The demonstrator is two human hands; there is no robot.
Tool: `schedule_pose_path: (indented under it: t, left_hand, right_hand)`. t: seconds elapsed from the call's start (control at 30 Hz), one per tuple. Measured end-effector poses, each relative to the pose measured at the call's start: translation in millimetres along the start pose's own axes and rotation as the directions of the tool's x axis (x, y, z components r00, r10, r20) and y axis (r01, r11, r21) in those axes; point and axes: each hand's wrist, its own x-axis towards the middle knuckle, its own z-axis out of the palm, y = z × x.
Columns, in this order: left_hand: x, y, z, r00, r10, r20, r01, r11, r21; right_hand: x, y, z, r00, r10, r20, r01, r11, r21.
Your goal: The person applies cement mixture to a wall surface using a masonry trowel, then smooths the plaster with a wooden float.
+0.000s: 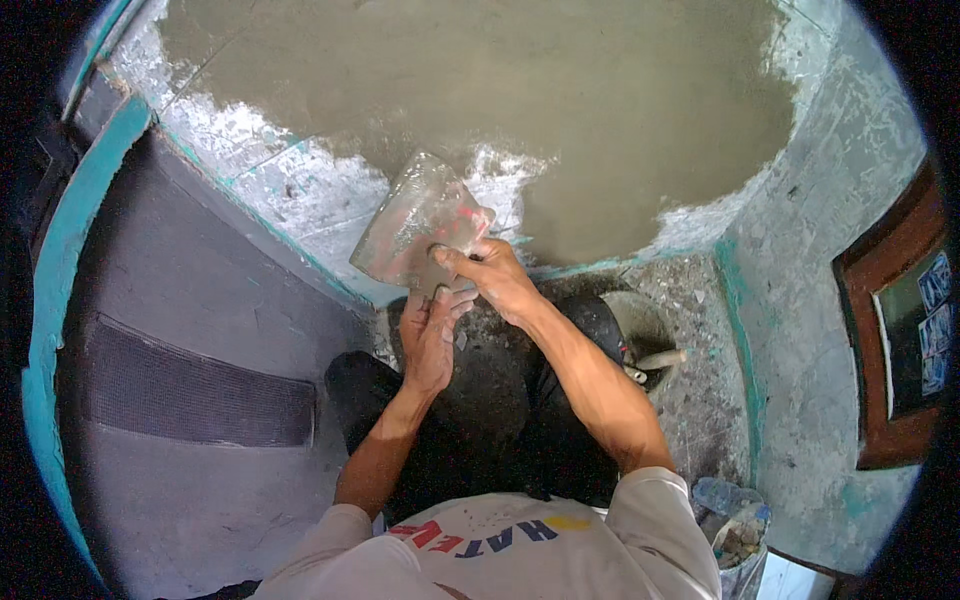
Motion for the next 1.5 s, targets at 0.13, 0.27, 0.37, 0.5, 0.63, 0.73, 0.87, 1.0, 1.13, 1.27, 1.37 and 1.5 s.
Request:
schedule_pose_path:
  t: [0.13,0.27,0.37,0.5,0.63,0.73,0.87,1.0,1.13,1.27,1.37,1.5]
  left_hand:
    - [1,6,-6,0.989,-0.103,-0.106,0.086,0.984,-0.155]
    - [8,13,-21,0.981,-0.002,-0.194,-0.024,0.991,-0.128]
    - [12,25,-31,0.966,-0.022,-0.257,-0.013,0.991,-0.132]
    - [12,36,-38,0.973,-0.007,-0.230,-0.014,0.996,-0.089]
    - [19,27,-41,0.958,-0.046,-0.284,0.038,0.999,-0.032]
    - [24,17,-44,0.966,-0.049,-0.255,0.045,0.999,-0.019]
    - [27,7,-43,0.974,-0.069,-0.217,0.077,0.997,0.028]
    - [27,3,-40,0.967,-0.089,-0.237,0.107,0.992,0.064]
    - [30,-6,-45,0.964,-0.127,-0.234,0.177,0.963,0.205]
    - [31,-24,-55,0.945,-0.236,-0.225,0.313,0.854,0.416]
    - [27,-35,-54,0.946,-0.266,-0.183,0.322,0.816,0.480]
    - [23,-38,-47,0.976,-0.179,-0.127,0.220,0.785,0.579]
  right_hand:
    - [-5,-21,-4,0.982,0.008,0.187,0.055,0.943,-0.330]
    - [-63,-54,-76,0.982,-0.032,0.189,0.171,0.587,-0.792]
    - [-143,-60,-160,0.965,-0.177,-0.192,-0.035,0.641,-0.767]
    - [-212,8,-247,0.841,-0.129,-0.526,-0.539,-0.117,-0.834]
    - [-254,95,-265,0.922,-0.125,-0.367,-0.377,-0.512,-0.772]
    - [-249,138,-257,0.977,-0.099,-0.191,-0.213,-0.555,-0.804]
    - [-224,167,-255,0.947,0.096,-0.306,-0.188,-0.608,-0.772]
    - [-201,183,-269,0.907,0.207,-0.366,-0.156,-0.644,-0.749]
    - [-200,186,-277,0.923,0.225,-0.313,-0.095,-0.654,-0.751]
    - [-205,173,-269,0.937,0.111,-0.331,-0.187,-0.642,-0.744]
    - [-210,152,-264,0.936,0.087,-0.342,-0.235,-0.567,-0.789]
    - [-223,117,-267,0.922,-0.066,-0.381,-0.359,-0.514,-0.779]
